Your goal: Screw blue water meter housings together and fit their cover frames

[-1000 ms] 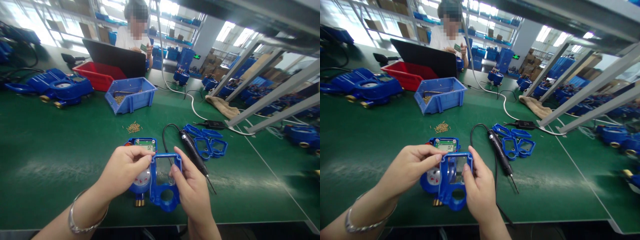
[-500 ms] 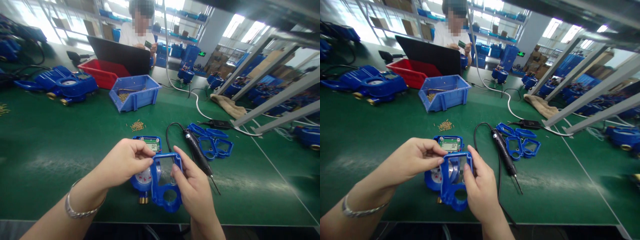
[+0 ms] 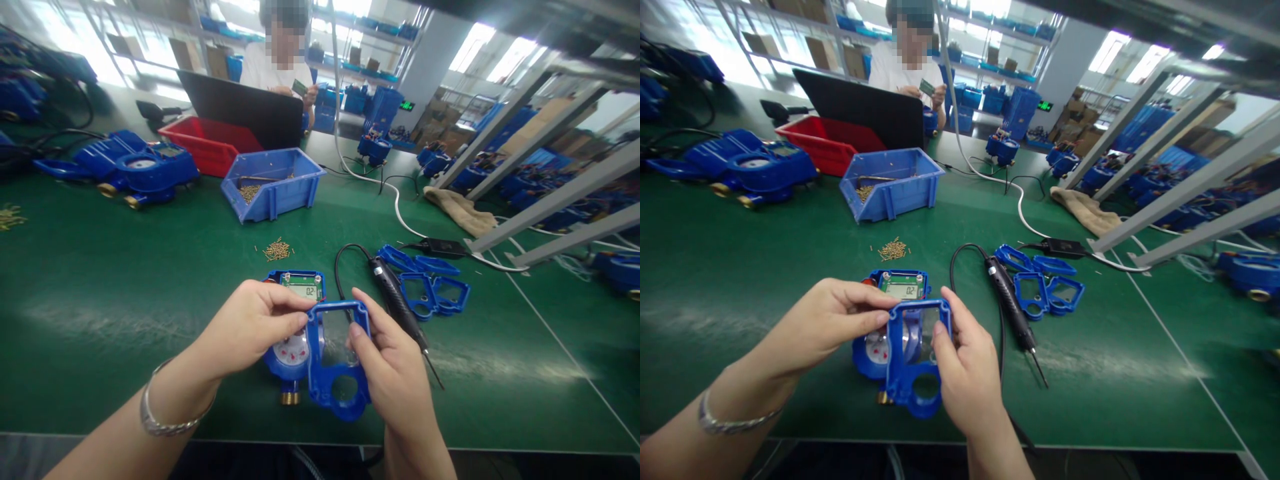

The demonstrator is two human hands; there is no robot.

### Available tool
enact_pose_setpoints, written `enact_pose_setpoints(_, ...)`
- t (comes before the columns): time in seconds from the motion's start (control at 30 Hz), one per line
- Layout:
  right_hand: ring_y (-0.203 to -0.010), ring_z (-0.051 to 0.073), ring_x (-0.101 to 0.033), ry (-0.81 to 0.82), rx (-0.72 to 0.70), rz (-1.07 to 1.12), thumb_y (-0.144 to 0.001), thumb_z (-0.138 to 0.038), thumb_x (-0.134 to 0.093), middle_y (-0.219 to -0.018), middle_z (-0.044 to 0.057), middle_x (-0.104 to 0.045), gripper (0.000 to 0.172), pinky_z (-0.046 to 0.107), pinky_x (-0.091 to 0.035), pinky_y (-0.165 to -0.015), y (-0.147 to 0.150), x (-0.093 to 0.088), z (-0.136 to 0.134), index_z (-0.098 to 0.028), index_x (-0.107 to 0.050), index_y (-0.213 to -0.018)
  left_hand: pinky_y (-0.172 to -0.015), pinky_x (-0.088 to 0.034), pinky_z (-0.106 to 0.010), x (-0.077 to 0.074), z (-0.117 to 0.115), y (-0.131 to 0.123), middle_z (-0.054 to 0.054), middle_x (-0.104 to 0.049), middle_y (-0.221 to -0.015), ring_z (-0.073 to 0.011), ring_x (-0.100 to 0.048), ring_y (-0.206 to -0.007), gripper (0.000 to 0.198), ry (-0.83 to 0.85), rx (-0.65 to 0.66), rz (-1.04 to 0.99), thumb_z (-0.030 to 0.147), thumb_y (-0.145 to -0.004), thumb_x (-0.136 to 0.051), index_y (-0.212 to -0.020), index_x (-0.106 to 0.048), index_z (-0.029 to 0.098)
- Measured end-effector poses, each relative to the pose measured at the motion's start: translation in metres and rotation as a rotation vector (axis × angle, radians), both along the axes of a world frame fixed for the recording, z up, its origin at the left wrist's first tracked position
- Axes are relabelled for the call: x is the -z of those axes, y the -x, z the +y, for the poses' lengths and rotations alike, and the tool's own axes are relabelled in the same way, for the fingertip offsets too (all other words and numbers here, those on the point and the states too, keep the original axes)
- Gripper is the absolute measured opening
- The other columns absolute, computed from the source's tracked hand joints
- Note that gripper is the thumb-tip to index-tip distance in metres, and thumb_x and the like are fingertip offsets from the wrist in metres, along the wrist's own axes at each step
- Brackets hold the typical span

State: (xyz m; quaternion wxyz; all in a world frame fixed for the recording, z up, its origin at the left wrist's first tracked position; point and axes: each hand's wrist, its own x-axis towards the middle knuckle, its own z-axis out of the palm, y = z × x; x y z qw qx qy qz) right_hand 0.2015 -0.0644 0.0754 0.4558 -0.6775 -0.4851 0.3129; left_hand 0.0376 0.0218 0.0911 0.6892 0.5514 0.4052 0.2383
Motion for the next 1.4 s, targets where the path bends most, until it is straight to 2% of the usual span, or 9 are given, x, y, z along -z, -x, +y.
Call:
enact_pose_setpoints(0.13, -0.059, 0.014, -0.056, 0.001, 0.009, -0.053, -0.084, -0.03, -0.049, -0.068, 0.001, -0.06, 0.041, 0.028, -0.05, -0.061, -0.001, 0.001, -0.001, -0.02, -0.054, -0.124, -0.066, -0.051, -0.026, -0.001, -0.006, -0.002, -0.005, -0.075, -0.082, -0.019, -0.067, -0.074, 0.022, -0.104, -0.045, 0.071, 0.02, -0.07, -0.063, -0.089, -0.074, 0.015)
enact_pose_setpoints(0.37, -0.06, 0.015, -0.057, 0.0, -0.051, -0.093, -0.086, -0.03, -0.048, -0.07, 0.002, -0.062, 0.04, 0.032, -0.05, -0.069, -0.002, 0.001, -0.004, -0.021, -0.053, -0.124, -0.054, -0.049, -0.023, -0.004, 0.003, 0.001, -0.003, -0.072, -0.067, -0.0138, -0.063, -0.057, 0.013, 0.006, 0.028, 0.077, 0.017, -0.063, -0.068, -0.076, -0.07, 0.013)
enact_pose_setpoints(0.47, -0.063, 0.015, -0.058, -0.009, -0.087, -0.105, -0.085, -0.028, -0.048, -0.08, 0.005, -0.065, 0.041, 0.031, -0.051, -0.065, -0.001, 0.001, -0.005, -0.021, -0.053, -0.125, -0.051, -0.048, -0.022, -0.005, 0.006, 0.0, 0.001, -0.065, -0.056, -0.0119, -0.06, -0.051, 0.01, 0.025, 0.081, 0.072, 0.013, -0.061, -0.068, -0.07, -0.063, 0.013)
enact_pose_setpoints(0.53, -0.062, 0.015, -0.058, -0.013, -0.095, -0.102, -0.085, -0.028, -0.049, -0.079, 0.005, -0.065, 0.04, 0.029, -0.05, -0.062, -0.001, 0.0, -0.005, -0.021, -0.054, -0.124, -0.051, -0.048, -0.022, -0.005, 0.007, 0.001, 0.002, -0.063, -0.054, -0.0108, -0.059, -0.049, 0.013, 0.028, 0.093, 0.054, 0.011, -0.06, -0.068, -0.069, -0.06, 0.013)
enact_pose_setpoints(0.67, -0.056, 0.013, -0.055, 0.01, -0.074, 0.015, -0.082, -0.027, -0.051, -0.064, 0.0, -0.059, 0.04, 0.026, -0.049, -0.056, -0.002, -0.003, -0.002, -0.019, -0.056, -0.121, -0.049, -0.048, -0.02, -0.001, 0.006, 0.003, 0.001, -0.064, -0.055, -0.0095, -0.058, -0.048, 0.012, 0.102, 0.061, -0.054, 0.015, -0.062, -0.071, -0.071, -0.063, 0.012)
enact_pose_setpoints(0.8, -0.054, 0.012, -0.054, 0.02, -0.072, 0.121, -0.081, -0.027, -0.052, -0.062, -0.001, -0.057, 0.042, 0.023, -0.047, -0.053, -0.003, -0.004, 0.0, -0.018, -0.056, -0.122, -0.051, -0.051, -0.021, 0.003, 0.006, 0.006, -0.001, -0.068, -0.06, -0.0103, -0.061, -0.05, 0.013, 0.193, 0.064, -0.178, 0.015, -0.064, -0.071, -0.076, -0.066, 0.012)
enact_pose_setpoints(1.0, -0.056, 0.012, -0.054, 0.022, -0.064, 0.137, -0.081, -0.026, -0.052, -0.063, -0.002, -0.056, 0.041, 0.023, -0.048, -0.054, -0.001, -0.004, 0.002, -0.018, -0.055, -0.122, -0.054, -0.052, -0.018, 0.003, 0.006, 0.007, -0.001, -0.071, -0.064, -0.0092, -0.064, -0.054, 0.015, 0.237, 0.05, -0.205, 0.009, -0.062, -0.073, -0.076, -0.067, 0.012)
enact_pose_setpoints(1.23, -0.057, 0.012, -0.054, 0.012, -0.075, 0.051, -0.083, -0.026, -0.05, -0.064, -0.001, -0.057, 0.041, 0.024, -0.048, -0.057, 0.001, -0.003, 0.002, -0.018, -0.054, -0.123, -0.051, -0.05, -0.016, 0.007, 0.004, 0.003, 0.0, -0.07, -0.061, -0.0085, -0.062, -0.052, 0.018, 0.237, -0.011, -0.208, 0.005, -0.06, -0.071, -0.075, -0.067, 0.012)
enact_pose_setpoints(1.4, -0.057, 0.012, -0.054, 0.007, -0.05, -0.039, -0.083, -0.027, -0.049, -0.065, 0.0, -0.056, 0.042, 0.026, -0.049, -0.061, -0.002, 0.001, 0.005, -0.016, -0.054, -0.123, -0.057, -0.051, -0.018, 0.011, -0.002, 0.0, -0.002, -0.073, -0.07, -0.0106, -0.064, -0.061, 0.02, 0.161, -0.087, -0.156, 0.009, -0.062, -0.07, -0.081, -0.071, 0.013)
